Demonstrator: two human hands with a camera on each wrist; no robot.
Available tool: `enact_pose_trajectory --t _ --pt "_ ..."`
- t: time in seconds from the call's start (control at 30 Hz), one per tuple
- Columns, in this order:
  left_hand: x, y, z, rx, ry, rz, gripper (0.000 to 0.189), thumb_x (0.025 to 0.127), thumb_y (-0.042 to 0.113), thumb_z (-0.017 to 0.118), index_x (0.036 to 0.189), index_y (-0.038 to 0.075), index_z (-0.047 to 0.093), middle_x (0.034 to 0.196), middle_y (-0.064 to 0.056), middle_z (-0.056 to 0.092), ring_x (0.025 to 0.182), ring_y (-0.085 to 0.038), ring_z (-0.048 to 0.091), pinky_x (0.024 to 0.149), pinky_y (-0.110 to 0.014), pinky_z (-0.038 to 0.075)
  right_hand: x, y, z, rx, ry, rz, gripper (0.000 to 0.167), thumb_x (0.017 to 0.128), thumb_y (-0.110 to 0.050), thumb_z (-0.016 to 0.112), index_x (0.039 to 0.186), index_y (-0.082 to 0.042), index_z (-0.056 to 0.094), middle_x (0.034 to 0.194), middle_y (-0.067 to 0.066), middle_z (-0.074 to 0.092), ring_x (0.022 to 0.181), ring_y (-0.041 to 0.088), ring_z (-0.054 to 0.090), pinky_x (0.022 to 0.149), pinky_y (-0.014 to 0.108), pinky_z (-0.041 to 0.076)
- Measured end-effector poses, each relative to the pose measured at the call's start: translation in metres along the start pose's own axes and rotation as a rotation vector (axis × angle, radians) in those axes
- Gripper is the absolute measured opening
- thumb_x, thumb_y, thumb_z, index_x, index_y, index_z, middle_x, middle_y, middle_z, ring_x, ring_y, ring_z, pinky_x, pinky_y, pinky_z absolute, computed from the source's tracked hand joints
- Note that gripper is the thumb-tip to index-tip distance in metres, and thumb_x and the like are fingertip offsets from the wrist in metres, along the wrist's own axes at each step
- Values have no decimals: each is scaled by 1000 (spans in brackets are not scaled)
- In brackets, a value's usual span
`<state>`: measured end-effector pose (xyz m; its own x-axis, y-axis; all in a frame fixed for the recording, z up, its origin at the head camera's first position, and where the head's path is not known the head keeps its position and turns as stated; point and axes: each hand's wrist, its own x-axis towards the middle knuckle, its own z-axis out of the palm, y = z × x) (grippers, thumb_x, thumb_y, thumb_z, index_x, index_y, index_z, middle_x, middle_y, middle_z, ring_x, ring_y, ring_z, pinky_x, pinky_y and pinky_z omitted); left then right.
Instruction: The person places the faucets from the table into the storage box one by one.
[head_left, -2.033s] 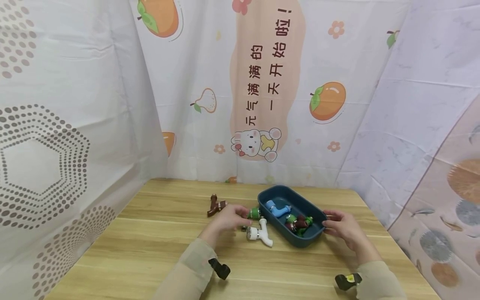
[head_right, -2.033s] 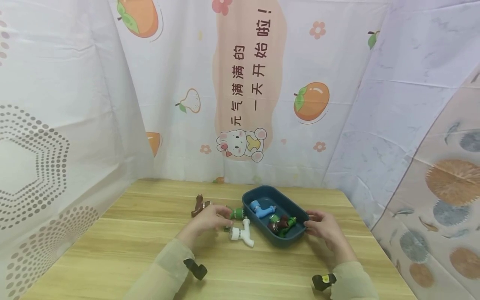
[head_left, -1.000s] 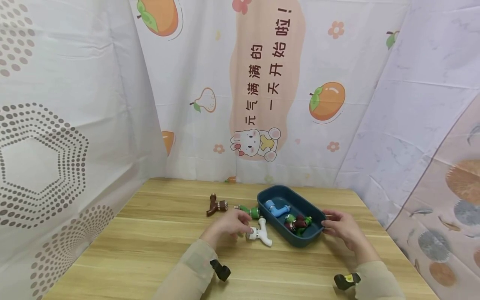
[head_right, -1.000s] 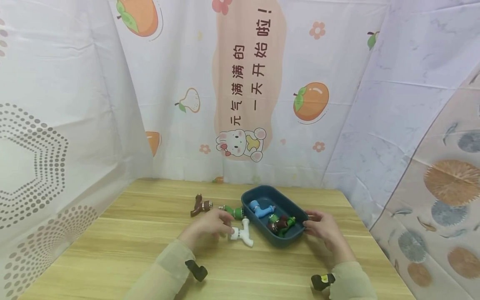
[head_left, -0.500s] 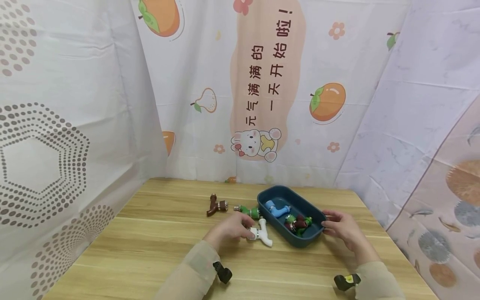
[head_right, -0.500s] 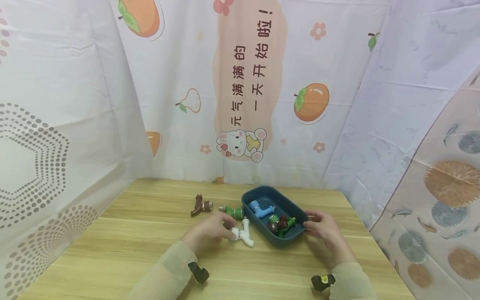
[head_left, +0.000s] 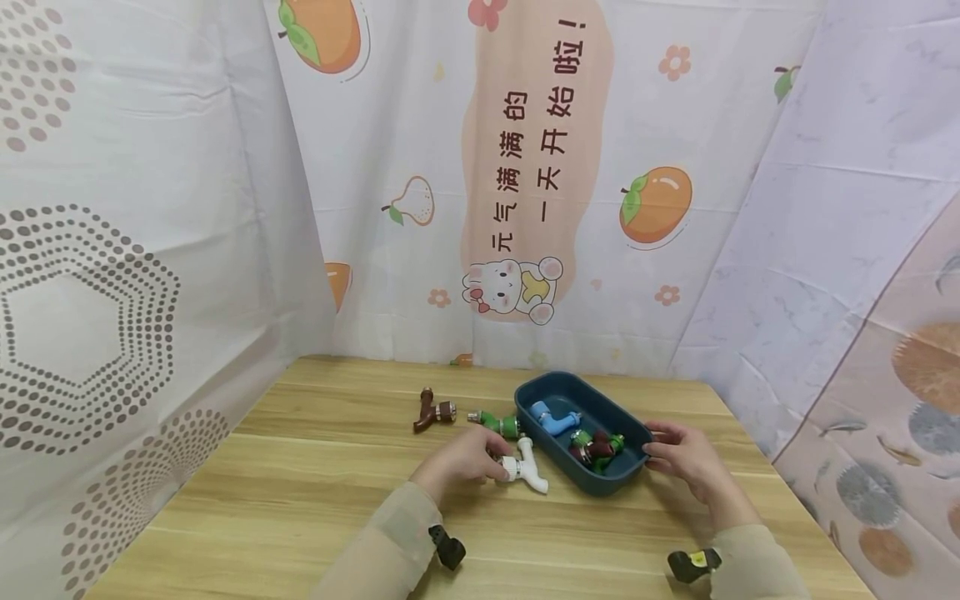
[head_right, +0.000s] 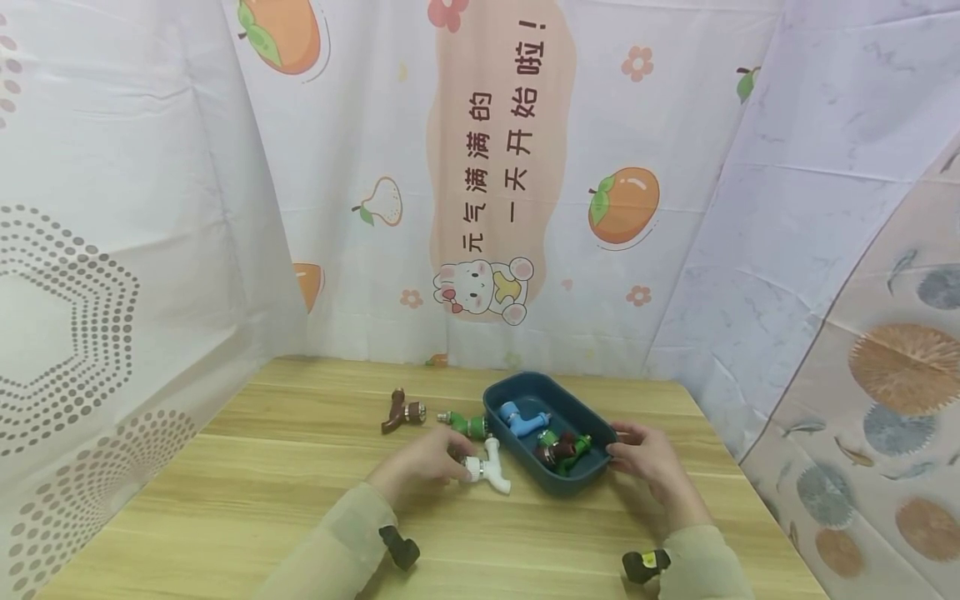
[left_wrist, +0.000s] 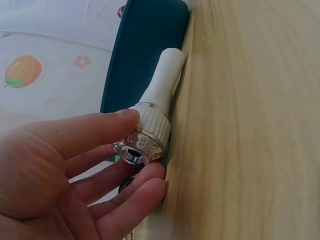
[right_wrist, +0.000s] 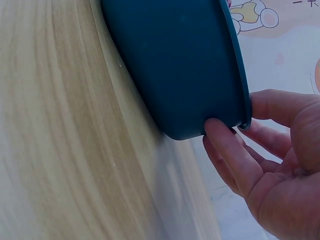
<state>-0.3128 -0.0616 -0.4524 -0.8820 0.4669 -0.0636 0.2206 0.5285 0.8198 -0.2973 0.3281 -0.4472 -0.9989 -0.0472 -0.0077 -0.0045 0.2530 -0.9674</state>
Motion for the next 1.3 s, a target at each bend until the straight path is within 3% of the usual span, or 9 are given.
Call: enact_pose_trajectory --t 0.5,0.83,1.1,1.3 --pt "3 -4 0 5 17 -3 28 82 10 85 108 13 78 94 4 69 71 -23 68 65 -38 57 -1 -2 2 -4 1 2 55 95 4 65 142 18 42 131 38 51 105 30 67 84 39 59" --pt "6 -3 -4 18 46 3 22 81 15 85 102 19 82 90 7 71 74 -15 64 67 -33 53 -1 0 0 1 -14 -9 56 96 4 63 143 20 38 130 40 50 103 27 67 83 39 59" --pt "4 1 -8 -19 50 -7 22 80 11 84 100 20 82 95 2 69 78 -17 63 68 -34 54 -1 0 0 -9 -7 -2 55 95 4 65 142 20 40 130 38 52 103 27 67 83 39 59" --pt "5 2 -14 -17 91 -14 25 79 11 85 101 21 82 110 -5 63 87 -19 61 71 -33 53 -1 -2 0 -10 4 3 55 94 3 65 142 19 42 130 37 53 104 28 67 83 38 59"
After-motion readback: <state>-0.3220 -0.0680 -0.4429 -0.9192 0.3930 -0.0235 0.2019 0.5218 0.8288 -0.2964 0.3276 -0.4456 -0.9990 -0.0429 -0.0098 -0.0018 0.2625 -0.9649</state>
